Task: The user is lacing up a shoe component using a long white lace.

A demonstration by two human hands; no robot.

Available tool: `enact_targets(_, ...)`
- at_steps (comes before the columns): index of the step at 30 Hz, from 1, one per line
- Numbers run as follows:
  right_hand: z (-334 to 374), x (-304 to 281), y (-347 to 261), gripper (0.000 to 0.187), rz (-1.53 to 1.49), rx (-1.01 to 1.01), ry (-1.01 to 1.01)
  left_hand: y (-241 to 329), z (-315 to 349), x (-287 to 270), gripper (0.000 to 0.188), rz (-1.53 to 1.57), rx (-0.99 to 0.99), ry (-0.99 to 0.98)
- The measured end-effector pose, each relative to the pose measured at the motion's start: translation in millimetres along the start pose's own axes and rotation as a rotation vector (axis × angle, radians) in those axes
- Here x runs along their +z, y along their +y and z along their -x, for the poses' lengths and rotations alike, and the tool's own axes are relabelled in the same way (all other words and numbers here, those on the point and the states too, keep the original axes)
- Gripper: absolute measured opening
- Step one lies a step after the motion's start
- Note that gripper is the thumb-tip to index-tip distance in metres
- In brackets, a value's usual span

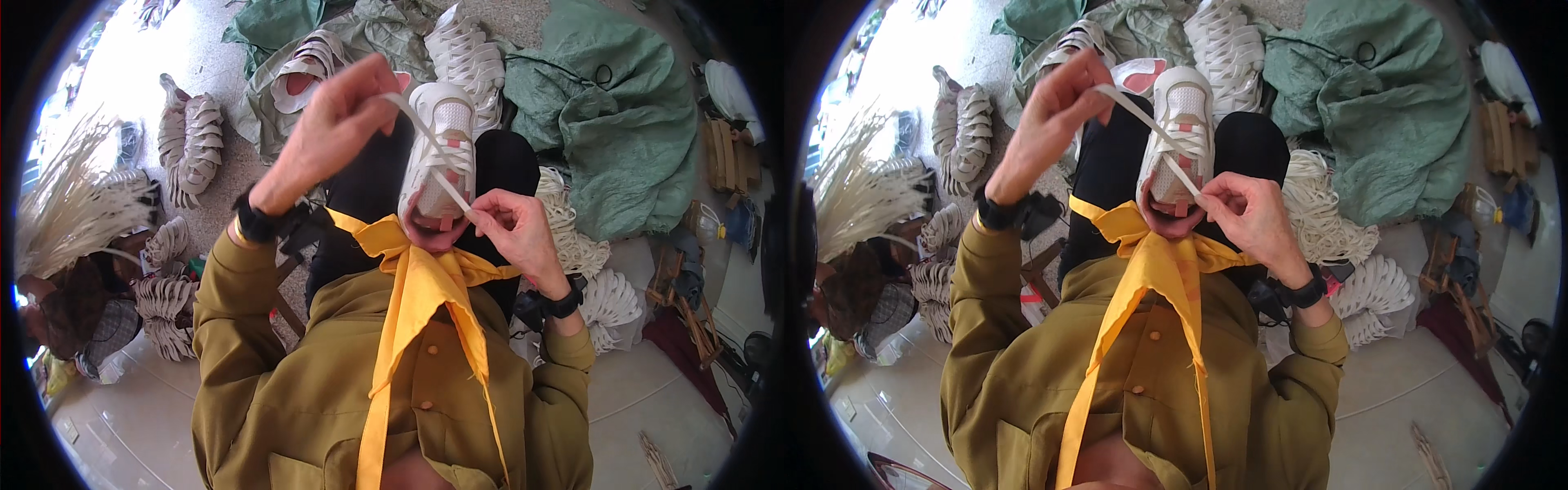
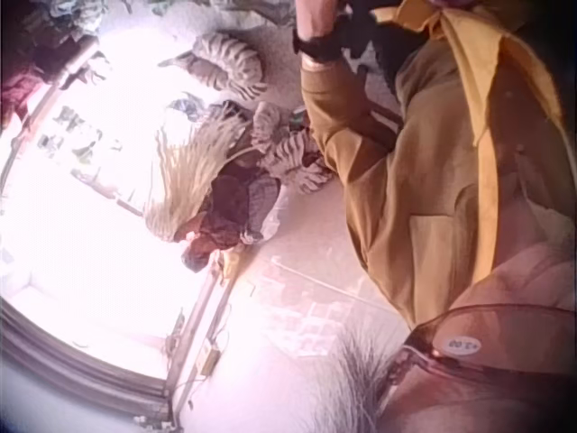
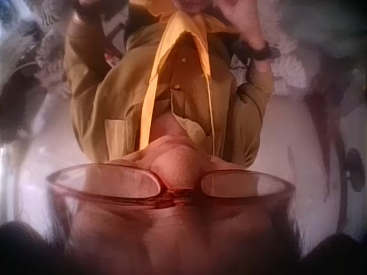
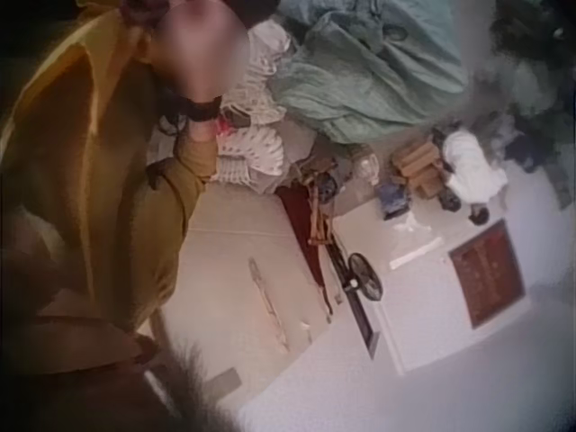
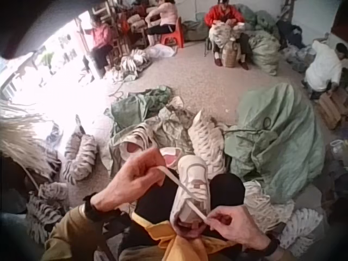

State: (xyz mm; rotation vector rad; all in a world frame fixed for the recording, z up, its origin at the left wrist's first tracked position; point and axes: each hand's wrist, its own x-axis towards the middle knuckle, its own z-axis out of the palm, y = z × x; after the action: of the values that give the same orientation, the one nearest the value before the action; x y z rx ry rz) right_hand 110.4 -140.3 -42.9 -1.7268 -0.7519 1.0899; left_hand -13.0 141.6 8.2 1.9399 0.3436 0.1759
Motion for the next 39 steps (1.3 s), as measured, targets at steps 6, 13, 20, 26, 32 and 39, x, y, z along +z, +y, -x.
enact_targets(6, 13.3, 5.9, -20.6, 0.013, -0.129, -0.027, -0.034, -2.8, 2.7, 13.2, 0.030, -0.470, 0.359, 0.094)
enact_targets(13, 19.4, -1.3, -32.6, 0.010, -0.124, -0.077, -0.028, 2.6, 25.0, 57.2, 0.017, 0.060, 0.272, -0.417)
enact_targets(20, 36.7, -51.1, 15.3, 0.012, -0.144, 0.066, 0.081, -28.1, 25.3, 7.2, 0.023, 0.088, 0.117, -0.309)
enact_targets(26, 50.3, -75.4, 49.5, 0.013, -0.039, 0.143, 0.143, -41.9, 29.5, -0.6, 0.034, 0.208, -0.018, -0.268)
enact_targets(32, 47.5, -69.1, 38.8, 0.012, 0.072, 0.161, 0.141, -45.9, 33.1, -15.9, 0.043, 0.247, -0.112, -0.218)
enact_targets(39, 30.5, -43.9, 15.4, 0.011, 0.052, 0.074, 0.048, -66.1, 41.5, -28.3, 0.039, 0.040, -0.120, -0.056)
